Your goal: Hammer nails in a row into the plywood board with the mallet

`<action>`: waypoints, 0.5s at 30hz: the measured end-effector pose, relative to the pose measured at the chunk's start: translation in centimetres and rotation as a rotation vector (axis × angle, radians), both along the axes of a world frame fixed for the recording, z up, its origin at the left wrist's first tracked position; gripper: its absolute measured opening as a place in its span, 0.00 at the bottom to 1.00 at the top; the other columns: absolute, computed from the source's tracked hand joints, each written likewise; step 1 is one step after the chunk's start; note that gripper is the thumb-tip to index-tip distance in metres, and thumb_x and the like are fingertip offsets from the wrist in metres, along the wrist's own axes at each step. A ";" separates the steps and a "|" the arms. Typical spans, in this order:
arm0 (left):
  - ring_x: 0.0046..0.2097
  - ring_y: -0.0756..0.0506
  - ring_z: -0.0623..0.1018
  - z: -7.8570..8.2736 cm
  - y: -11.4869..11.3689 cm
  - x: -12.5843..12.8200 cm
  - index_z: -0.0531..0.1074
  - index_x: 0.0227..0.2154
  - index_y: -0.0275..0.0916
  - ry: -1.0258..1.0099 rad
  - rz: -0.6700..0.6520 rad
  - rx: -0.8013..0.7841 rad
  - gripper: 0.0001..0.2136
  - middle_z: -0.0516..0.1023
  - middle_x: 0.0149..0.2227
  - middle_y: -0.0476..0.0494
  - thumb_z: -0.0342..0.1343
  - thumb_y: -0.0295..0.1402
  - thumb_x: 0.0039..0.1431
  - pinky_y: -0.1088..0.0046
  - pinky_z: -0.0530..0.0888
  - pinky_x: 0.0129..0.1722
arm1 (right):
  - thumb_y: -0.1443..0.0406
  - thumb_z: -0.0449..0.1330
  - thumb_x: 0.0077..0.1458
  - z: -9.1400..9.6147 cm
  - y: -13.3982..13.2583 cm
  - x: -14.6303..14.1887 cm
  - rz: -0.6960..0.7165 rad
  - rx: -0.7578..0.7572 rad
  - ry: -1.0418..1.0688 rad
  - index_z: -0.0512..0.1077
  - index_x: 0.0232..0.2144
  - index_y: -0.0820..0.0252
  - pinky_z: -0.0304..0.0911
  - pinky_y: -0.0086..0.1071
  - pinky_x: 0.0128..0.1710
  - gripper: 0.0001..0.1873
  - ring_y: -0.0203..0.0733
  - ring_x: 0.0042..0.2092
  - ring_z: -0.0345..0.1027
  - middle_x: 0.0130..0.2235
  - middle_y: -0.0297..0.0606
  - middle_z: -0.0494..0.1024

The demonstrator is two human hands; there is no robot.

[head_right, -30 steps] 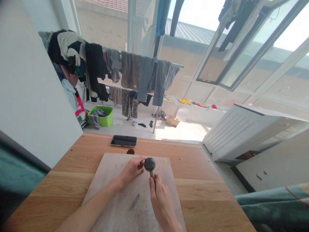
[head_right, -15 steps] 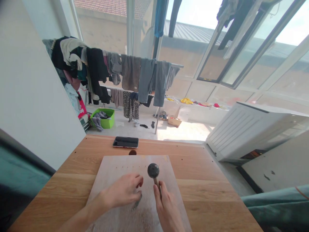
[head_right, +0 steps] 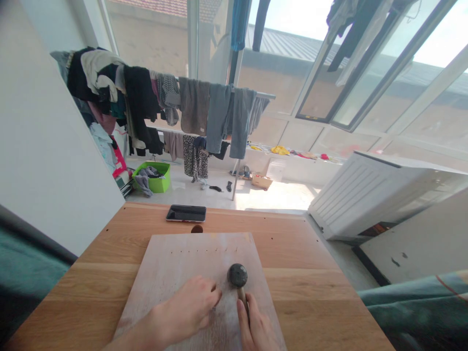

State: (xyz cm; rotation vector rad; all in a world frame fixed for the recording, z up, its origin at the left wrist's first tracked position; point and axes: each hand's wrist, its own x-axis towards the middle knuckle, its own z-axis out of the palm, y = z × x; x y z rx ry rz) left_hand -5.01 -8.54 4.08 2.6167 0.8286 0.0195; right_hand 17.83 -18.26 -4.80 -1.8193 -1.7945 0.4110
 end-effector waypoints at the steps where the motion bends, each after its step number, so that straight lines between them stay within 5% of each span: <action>1: 0.38 0.38 0.80 0.2 0.4 -0.3 0.76 0.35 0.37 -0.032 0.006 -0.030 0.08 0.80 0.36 0.37 0.56 0.21 0.53 0.64 0.75 0.39 | 0.45 0.48 0.64 -0.5 -0.3 0.0 -0.019 0.028 -0.025 0.81 0.45 0.54 0.68 0.40 0.52 0.29 0.57 0.51 0.77 0.52 0.50 0.82; 8: 0.35 0.48 0.78 0.0 5.6 -1.6 0.77 0.31 0.38 -0.515 0.213 -0.311 0.09 0.80 0.33 0.47 0.54 0.21 0.53 0.75 0.73 0.36 | 0.54 0.50 0.65 -1.0 -0.6 0.2 0.004 0.027 -0.064 0.80 0.47 0.54 0.69 0.40 0.52 0.22 0.56 0.51 0.77 0.52 0.47 0.82; 12: 0.37 0.47 0.78 -1.9 8.3 -1.6 0.76 0.34 0.38 -0.739 0.483 -0.235 0.05 0.80 0.34 0.46 0.56 0.26 0.57 0.72 0.74 0.41 | 0.51 0.55 0.61 -0.3 0.1 0.8 0.083 -0.068 -0.061 0.79 0.48 0.54 0.71 0.38 0.49 0.22 0.56 0.49 0.78 0.52 0.47 0.82; 15: 0.37 0.47 0.78 -3.2 8.8 -1.9 0.75 0.36 0.38 -0.784 0.502 -0.173 0.05 0.78 0.36 0.45 0.54 0.28 0.61 0.72 0.75 0.40 | 0.50 0.52 0.63 0.0 0.2 0.4 0.066 -0.072 -0.036 0.77 0.50 0.55 0.72 0.37 0.46 0.25 0.55 0.47 0.79 0.52 0.49 0.82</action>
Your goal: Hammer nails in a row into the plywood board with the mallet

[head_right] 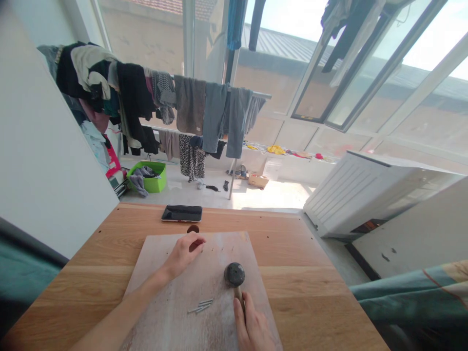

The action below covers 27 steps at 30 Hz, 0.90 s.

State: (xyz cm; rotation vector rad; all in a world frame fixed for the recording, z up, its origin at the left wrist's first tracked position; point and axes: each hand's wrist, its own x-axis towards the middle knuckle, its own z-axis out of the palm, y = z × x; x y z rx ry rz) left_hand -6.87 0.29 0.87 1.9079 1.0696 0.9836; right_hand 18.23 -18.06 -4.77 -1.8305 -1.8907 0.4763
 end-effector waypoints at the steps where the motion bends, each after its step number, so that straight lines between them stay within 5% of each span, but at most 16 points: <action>1: 0.36 0.47 0.77 -0.3 -0.1 -0.1 0.75 0.36 0.38 0.012 -0.018 0.016 0.06 0.78 0.37 0.45 0.53 0.27 0.61 0.72 0.75 0.40 | 0.50 0.49 0.64 0.0 0.0 -0.2 -0.027 0.002 0.011 0.77 0.52 0.55 0.72 0.36 0.45 0.25 0.54 0.47 0.79 0.52 0.50 0.82; 7: 0.39 0.47 0.77 -0.4 -0.7 -0.6 0.73 0.35 0.39 0.112 -0.128 0.102 0.08 0.76 0.37 0.46 0.52 0.21 0.59 0.73 0.73 0.41 | 0.54 0.50 0.65 -0.5 -0.4 0.3 0.050 -0.022 -0.049 0.77 0.54 0.54 0.72 0.38 0.48 0.24 0.55 0.50 0.78 0.57 0.48 0.79; 13: 0.38 0.47 0.76 0.4 -0.2 -1.1 0.72 0.42 0.39 0.209 -0.106 0.165 0.13 0.76 0.37 0.46 0.51 0.19 0.57 0.72 0.73 0.42 | 0.55 0.47 0.66 -3.0 -1.0 0.0 -0.100 0.109 -0.079 0.81 0.49 0.53 0.69 0.42 0.52 0.24 0.57 0.51 0.77 0.56 0.47 0.79; 18: 0.44 0.45 0.77 0.8 0.2 -1.6 0.74 0.41 0.39 0.304 -0.177 0.204 0.14 0.79 0.41 0.44 0.50 0.18 0.57 0.69 0.72 0.48 | 0.52 0.44 0.67 -4.4 -0.8 0.1 -0.073 0.136 -0.113 0.81 0.48 0.52 0.72 0.40 0.46 0.28 0.57 0.45 0.79 0.54 0.49 0.80; 27: 0.42 0.45 0.78 0.9 -0.1 -1.1 0.74 0.41 0.39 0.248 -0.173 0.130 0.14 0.80 0.40 0.44 0.51 0.19 0.56 0.69 0.73 0.47 | 0.53 0.45 0.67 -0.7 -0.9 -1.3 -0.127 0.129 -0.007 0.81 0.45 0.53 0.70 0.42 0.50 0.26 0.58 0.48 0.78 0.52 0.51 0.81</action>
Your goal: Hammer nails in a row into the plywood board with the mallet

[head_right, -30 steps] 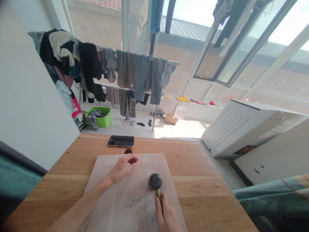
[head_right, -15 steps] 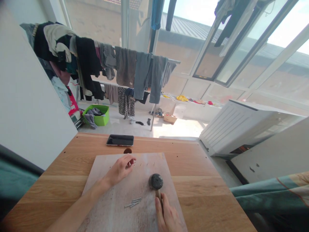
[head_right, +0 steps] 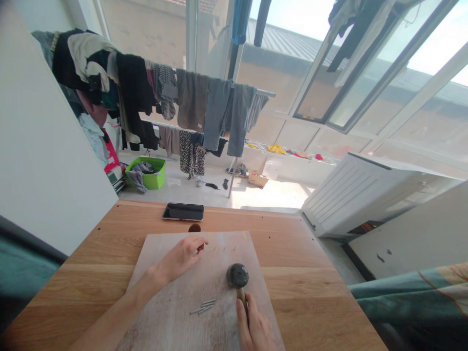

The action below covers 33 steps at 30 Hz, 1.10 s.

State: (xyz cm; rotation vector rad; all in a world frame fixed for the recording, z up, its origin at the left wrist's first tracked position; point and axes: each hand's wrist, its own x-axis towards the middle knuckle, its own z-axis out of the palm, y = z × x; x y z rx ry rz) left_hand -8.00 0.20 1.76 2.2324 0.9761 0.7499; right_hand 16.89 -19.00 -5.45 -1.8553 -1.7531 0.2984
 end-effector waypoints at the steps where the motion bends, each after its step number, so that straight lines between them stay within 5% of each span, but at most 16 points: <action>1: 0.41 0.45 0.79 -0.2 0.0 0.2 0.74 0.42 0.39 -0.038 0.012 -0.030 0.13 0.80 0.39 0.44 0.51 0.20 0.57 0.70 0.74 0.46 | 0.51 0.45 0.67 0.7 0.2 -0.3 -0.020 -0.017 0.042 0.81 0.44 0.53 0.70 0.41 0.48 0.26 0.57 0.47 0.78 0.50 0.51 0.83; 5: 0.37 0.47 0.80 -1.0 0.1 0.6 0.73 0.42 0.39 -0.181 0.048 -0.169 0.10 0.80 0.36 0.46 0.54 0.24 0.58 0.73 0.76 0.41 | 0.44 0.46 0.65 3.4 1.4 -1.5 -0.118 -0.149 0.221 0.77 0.43 0.54 0.70 0.32 0.30 0.28 0.49 0.32 0.78 0.29 0.41 0.82; 11: 0.35 0.48 0.79 -1.7 0.3 0.5 0.74 0.41 0.38 -0.225 0.074 -0.221 0.08 0.82 0.36 0.45 0.56 0.27 0.58 0.74 0.75 0.38 | 0.40 0.45 0.63 5.8 3.0 -4.0 -0.168 -0.367 0.567 0.71 0.45 0.57 0.51 0.27 0.12 0.31 0.36 0.13 0.54 0.15 0.24 0.62; 15: 0.36 0.48 0.80 -2.0 0.4 0.5 0.74 0.41 0.38 -0.241 0.076 -0.224 0.09 0.83 0.36 0.46 0.56 0.27 0.57 0.74 0.74 0.38 | 0.39 0.45 0.62 7.5 5.4 -5.9 -0.109 -0.315 0.625 0.71 0.46 0.58 0.48 0.25 0.11 0.33 0.33 0.12 0.52 0.15 0.23 0.61; 21: 0.34 0.47 0.79 -1.4 0.3 0.6 0.76 0.44 0.38 -0.297 0.055 -0.246 0.13 0.83 0.34 0.46 0.56 0.25 0.55 0.75 0.73 0.36 | 0.42 0.48 0.63 8.5 8.5 -7.7 -0.038 -0.200 0.438 0.74 0.43 0.56 0.56 0.29 0.16 0.29 0.40 0.15 0.61 0.16 0.28 0.68; 33: 0.36 0.46 0.79 -0.9 0.3 0.4 0.77 0.46 0.36 -0.324 0.030 -0.262 0.17 0.83 0.36 0.44 0.56 0.22 0.54 0.75 0.71 0.36 | 0.45 0.47 0.66 7.6 8.2 -8.3 -0.088 -0.207 0.257 0.75 0.47 0.55 0.62 0.30 0.24 0.27 0.45 0.25 0.72 0.23 0.34 0.76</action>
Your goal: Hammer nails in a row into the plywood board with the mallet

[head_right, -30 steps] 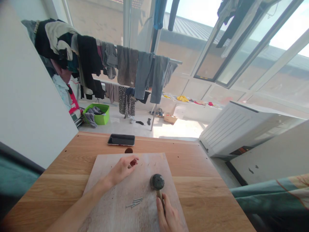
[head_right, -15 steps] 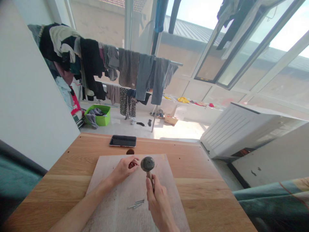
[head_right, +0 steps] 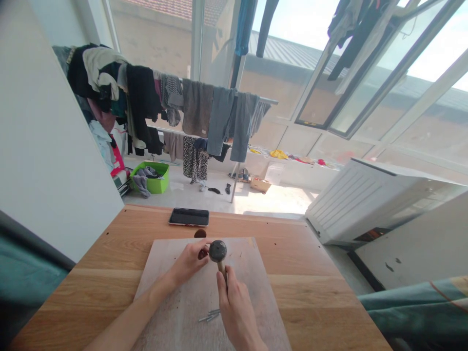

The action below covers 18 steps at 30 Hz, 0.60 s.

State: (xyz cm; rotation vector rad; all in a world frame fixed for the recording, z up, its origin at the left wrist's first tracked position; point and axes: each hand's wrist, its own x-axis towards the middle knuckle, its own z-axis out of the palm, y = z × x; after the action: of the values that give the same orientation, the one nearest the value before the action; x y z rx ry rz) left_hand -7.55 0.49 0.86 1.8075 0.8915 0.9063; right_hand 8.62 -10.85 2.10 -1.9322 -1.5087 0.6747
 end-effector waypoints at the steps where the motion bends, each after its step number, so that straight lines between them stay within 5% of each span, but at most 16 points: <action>1: 0.35 0.47 0.79 0.0 0.0 0.0 0.77 0.46 0.36 0.002 -0.002 0.001 0.17 0.83 0.35 0.44 0.56 0.22 0.54 0.75 0.71 0.36 | 0.45 0.47 0.66 0.0 0.0 0.0 -0.001 -0.004 0.001 0.75 0.47 0.55 0.62 0.30 0.24 0.27 0.45 0.26 0.73 0.24 0.35 0.76; 9: 0.33 0.48 0.77 -0.2 0.0 0.0 0.77 0.47 0.35 -0.003 -0.010 0.001 0.17 0.82 0.35 0.44 0.55 0.22 0.54 0.76 0.69 0.34 | 0.46 0.45 0.66 -0.4 0.0 0.1 -0.015 -0.050 -0.007 0.71 0.56 0.57 0.64 0.32 0.27 0.30 0.46 0.29 0.74 0.32 0.40 0.79; 18: 0.32 0.49 0.75 -0.3 0.0 0.0 0.77 0.45 0.36 -0.012 -0.012 0.031 0.18 0.80 0.33 0.47 0.53 0.20 0.52 0.77 0.67 0.33 | 0.46 0.44 0.66 -0.1 0.0 0.1 0.016 0.013 -0.062 0.74 0.50 0.58 0.64 0.32 0.30 0.29 0.46 0.28 0.73 0.25 0.36 0.75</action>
State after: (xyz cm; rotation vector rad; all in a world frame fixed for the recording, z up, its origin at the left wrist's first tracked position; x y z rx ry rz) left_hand -7.56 0.52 0.51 1.8303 0.8623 0.9279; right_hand 8.71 -10.88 1.97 -1.9491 -1.5638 0.6159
